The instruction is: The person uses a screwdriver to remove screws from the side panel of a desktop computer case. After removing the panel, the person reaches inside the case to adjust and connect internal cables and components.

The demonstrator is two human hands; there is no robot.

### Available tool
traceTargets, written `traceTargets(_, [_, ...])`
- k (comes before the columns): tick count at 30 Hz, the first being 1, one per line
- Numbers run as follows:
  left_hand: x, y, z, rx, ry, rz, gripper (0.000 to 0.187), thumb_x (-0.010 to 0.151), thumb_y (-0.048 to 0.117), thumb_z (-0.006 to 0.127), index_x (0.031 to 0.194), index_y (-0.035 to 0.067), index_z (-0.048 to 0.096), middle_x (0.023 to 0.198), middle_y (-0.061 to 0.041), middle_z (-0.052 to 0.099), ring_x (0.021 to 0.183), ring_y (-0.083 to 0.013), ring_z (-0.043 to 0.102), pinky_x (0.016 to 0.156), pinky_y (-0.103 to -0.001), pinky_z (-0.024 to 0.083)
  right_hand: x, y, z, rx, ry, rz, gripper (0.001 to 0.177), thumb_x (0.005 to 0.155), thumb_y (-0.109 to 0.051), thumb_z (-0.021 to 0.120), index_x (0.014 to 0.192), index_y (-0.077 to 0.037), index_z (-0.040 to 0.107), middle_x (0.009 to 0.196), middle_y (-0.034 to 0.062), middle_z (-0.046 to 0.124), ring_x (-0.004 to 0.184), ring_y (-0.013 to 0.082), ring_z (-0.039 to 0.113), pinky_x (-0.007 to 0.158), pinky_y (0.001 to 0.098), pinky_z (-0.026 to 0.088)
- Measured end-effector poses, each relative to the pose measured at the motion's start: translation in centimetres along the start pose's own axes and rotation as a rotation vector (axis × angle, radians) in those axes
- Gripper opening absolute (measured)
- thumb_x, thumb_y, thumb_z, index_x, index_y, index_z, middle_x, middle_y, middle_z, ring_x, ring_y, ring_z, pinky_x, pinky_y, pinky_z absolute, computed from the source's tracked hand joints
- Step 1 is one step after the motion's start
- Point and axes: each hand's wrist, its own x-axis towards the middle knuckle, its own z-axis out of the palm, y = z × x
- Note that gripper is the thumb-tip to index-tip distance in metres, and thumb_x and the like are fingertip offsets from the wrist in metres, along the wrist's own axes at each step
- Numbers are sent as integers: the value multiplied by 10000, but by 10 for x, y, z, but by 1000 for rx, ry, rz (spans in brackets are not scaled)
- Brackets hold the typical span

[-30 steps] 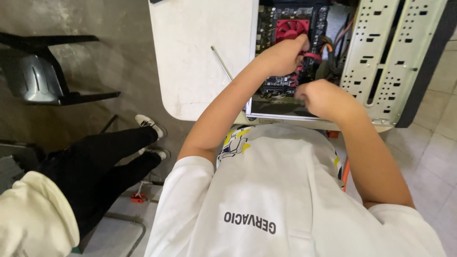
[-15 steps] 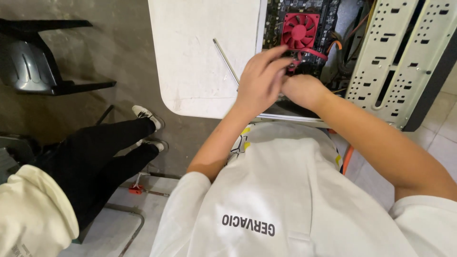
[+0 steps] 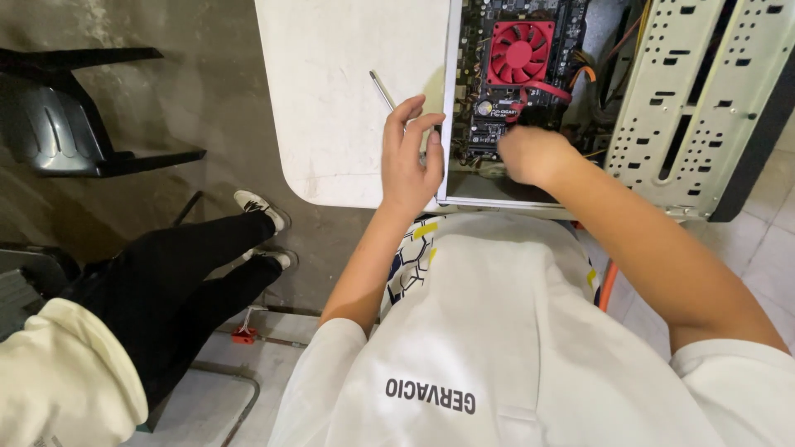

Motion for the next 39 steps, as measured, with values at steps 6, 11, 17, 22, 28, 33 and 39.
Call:
traceTargets(6, [-3,10,3,-263,8,-215,192,1068,110,504,1231,163,590,1412,-78,437,1328,-309,542,1150,-493,446,22,-54,-70,79,242,-89,247,845,-273,750,901,-34,773,836,147,727,690,344,737,546,465,590])
traceTargets(11, [-5,10,11,-180,24,-185,176,1070,121,485,1227,159,556,1429,-88,409,1360,-332,510,1173,-535,426,41,-48,-41,109,226,-138,283,765,-244,818,841,21,752,770,169,698,693,387,729,557,494,587])
traceTargets(17, [-7,9,12,-169,36,-164,224,1100,182,437,1246,99,586,1448,-140,424,1450,-318,455,1227,-485,449,39,-53,-49,278,-5,40,182,867,-266,629,860,-111,723,814,179,716,755,458,687,641,522,552])
traceTargets(22, [-5,8,12,-177,41,-110,231,1097,147,424,1255,91,583,1452,-141,422,1443,-310,457,1251,-480,461,35,-42,-52,485,-10,40,216,888,-102,564,693,-49,640,663,151,648,629,361,576,582,442,447])
traceTargets(28, [-5,4,15,-195,54,-90,223,1082,94,430,1231,79,595,1440,-141,434,1414,-302,481,1245,-484,480,35,-54,-56,393,76,-46,206,878,-228,604,839,-33,658,759,180,688,697,430,674,605,498,540])
traceTargets(33, [-5,4,16,-183,72,-71,212,1065,33,470,1216,87,607,1430,-131,444,1404,-300,498,1232,-475,498,48,-53,-27,381,121,-115,155,888,-153,579,850,-19,646,769,195,687,685,429,675,585,507,534])
traceTargets(39, [-8,2,14,-143,103,-43,187,1076,64,498,1204,95,631,1435,-126,453,1356,-312,547,1191,-448,535,45,-46,-18,413,153,-158,143,879,-96,562,784,-1,612,742,221,666,654,423,644,583,493,486])
